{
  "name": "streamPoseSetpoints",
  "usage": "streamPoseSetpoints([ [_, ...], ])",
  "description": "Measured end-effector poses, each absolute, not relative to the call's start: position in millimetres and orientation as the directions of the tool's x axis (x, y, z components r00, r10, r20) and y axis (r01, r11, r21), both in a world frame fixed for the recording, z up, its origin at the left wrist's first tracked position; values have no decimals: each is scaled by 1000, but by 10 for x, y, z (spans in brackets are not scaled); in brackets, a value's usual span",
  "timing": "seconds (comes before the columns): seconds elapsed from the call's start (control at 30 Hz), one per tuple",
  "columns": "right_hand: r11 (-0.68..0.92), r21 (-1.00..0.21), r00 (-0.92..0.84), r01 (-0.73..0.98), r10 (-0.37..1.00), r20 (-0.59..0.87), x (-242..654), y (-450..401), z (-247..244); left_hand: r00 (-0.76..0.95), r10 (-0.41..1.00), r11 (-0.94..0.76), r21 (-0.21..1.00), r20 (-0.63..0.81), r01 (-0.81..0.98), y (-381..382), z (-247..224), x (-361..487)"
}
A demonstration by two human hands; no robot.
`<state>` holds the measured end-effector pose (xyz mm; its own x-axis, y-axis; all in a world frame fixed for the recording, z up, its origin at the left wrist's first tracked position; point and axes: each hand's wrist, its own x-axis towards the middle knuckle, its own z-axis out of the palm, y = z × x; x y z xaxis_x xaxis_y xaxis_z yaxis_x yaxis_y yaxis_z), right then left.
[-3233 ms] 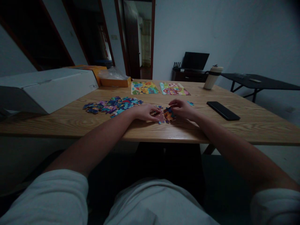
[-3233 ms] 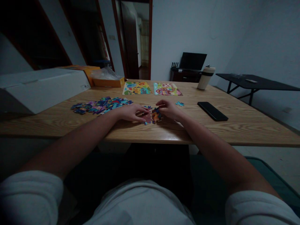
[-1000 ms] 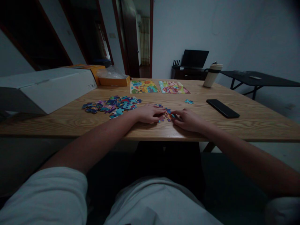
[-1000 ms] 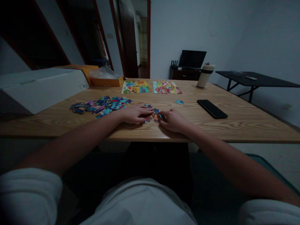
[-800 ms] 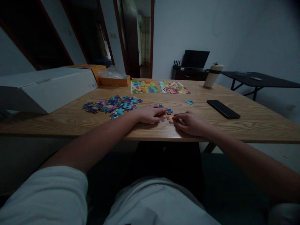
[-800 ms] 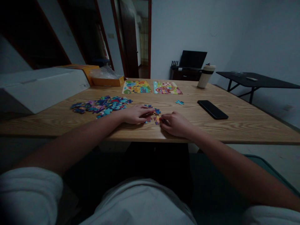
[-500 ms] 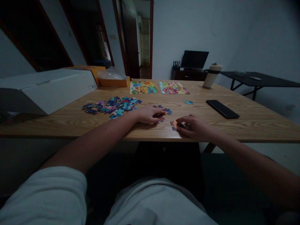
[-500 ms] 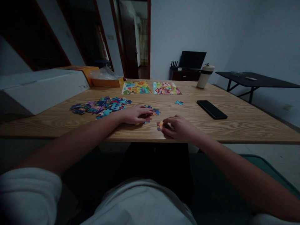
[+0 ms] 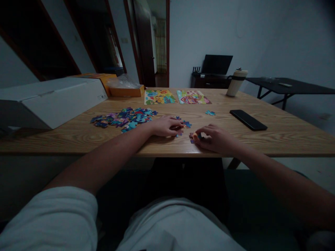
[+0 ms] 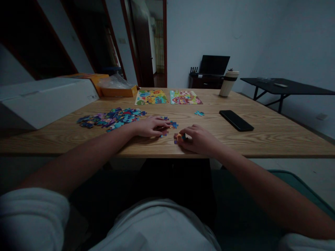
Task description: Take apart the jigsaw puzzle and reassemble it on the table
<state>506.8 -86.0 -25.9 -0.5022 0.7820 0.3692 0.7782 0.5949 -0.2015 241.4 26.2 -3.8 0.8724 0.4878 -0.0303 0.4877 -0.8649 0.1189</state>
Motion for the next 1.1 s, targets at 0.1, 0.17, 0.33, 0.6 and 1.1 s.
streamPoseSetpoints([
  [0.1,634,-143,-552,760,745,374,4996,-717,-211,861,507,-853,116,-42,508,231,-15,2419],
  [0.17,636,-126,-564,762,746,354,4936,-606,-186,863,503,-854,120,-52,506,209,-1,2422],
  [0.33,669,-154,-613,727,734,293,4838,-448,-184,855,513,-849,108,-70,518,202,0,2428],
  [0.6,708,-118,-655,696,693,302,4854,-385,-184,866,495,-854,143,-71,500,261,-34,2415],
  [1.1,573,-373,-410,730,803,432,4952,-349,-280,862,507,-844,211,17,492,294,-31,2324],
])
